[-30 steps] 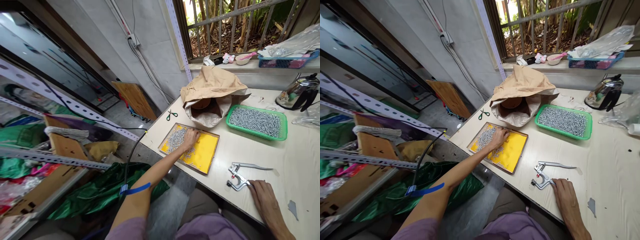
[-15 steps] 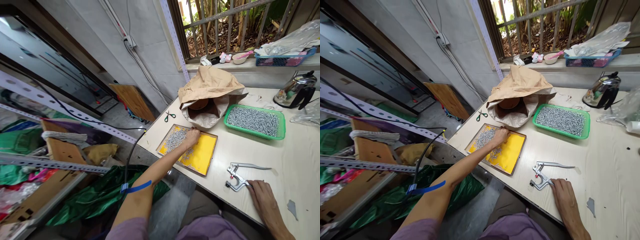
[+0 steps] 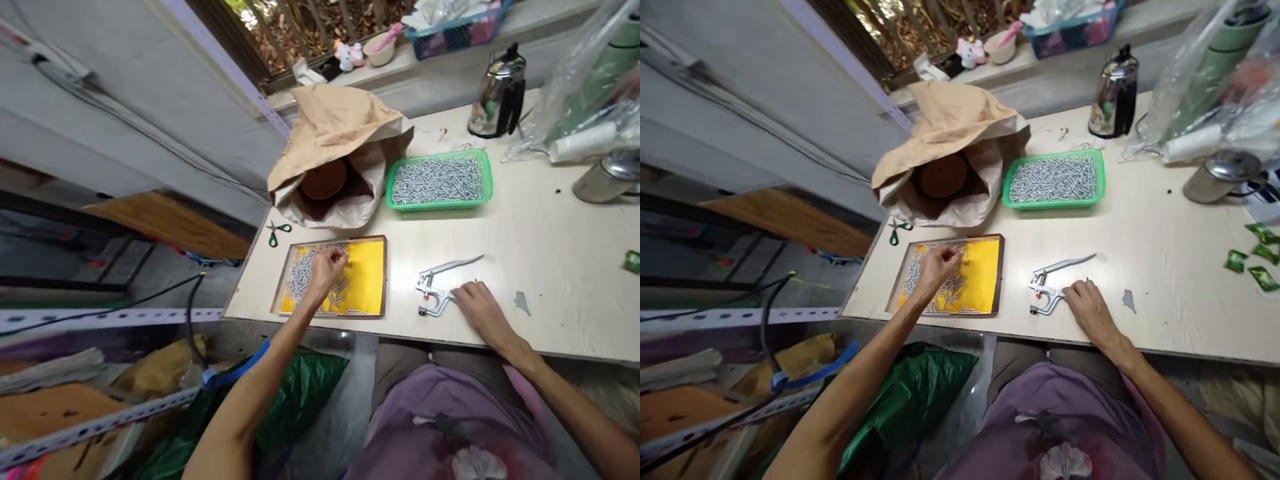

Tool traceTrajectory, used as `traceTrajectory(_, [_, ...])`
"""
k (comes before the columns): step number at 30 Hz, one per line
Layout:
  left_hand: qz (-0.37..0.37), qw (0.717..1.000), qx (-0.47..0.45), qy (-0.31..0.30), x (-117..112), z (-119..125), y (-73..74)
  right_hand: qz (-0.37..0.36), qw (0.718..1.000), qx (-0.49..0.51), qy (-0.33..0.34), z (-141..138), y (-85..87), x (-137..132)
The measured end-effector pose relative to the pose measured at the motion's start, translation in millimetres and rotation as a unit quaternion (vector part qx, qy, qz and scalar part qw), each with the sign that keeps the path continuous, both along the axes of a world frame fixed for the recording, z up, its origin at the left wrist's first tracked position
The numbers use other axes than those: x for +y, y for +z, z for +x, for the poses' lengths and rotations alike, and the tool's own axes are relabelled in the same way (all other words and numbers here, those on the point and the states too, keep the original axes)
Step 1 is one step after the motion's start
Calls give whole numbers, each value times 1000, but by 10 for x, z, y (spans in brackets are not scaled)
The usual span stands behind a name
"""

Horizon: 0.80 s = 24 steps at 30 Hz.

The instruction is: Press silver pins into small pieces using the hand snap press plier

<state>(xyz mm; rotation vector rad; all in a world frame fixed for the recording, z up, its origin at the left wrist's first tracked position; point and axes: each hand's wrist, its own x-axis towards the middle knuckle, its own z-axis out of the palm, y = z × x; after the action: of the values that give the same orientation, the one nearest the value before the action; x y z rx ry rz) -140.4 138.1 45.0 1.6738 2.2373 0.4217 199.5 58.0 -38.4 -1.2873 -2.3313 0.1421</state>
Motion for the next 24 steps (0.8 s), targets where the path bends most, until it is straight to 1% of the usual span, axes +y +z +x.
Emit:
traceTrajectory(2, [-24,992,-125,-26,-214,247,13,-3,1000,-4,-8,-8,15,-7])
traceTrajectory(4, [-92,960,-257,-60,-427,571,-21,-2,1000,-5,-11,-16,38,-11])
traceTrajectory(5, [-123,942,-304,-71,-513,736,-54,-3,1000,-5,-11,-19,48,-12])
traceTrajectory(7, [-160,917,-358,-75,-619,1022,-142,-5,1000,-7,-14,-23,63,-13])
traceTrajectory(9, [-167,912,-369,-61,-646,1211,-233,-13,1000,-15,-16,-23,76,-13])
traceTrajectory(11, [-166,916,-363,-40,-635,1302,-300,-21,999,-29,-12,-17,93,-10])
traceTrajectory(13, [-173,913,-369,-21,-628,1336,-331,-25,999,-45,-3,-1,118,-8])
traceTrajectory(19, [-206,877,-433,43,-735,1400,-318,-17,997,-76,8,101,196,-23])
traceTrajectory(24, [-225,870,-433,73,-820,1467,-307,-31,996,-79,20,148,239,-37])
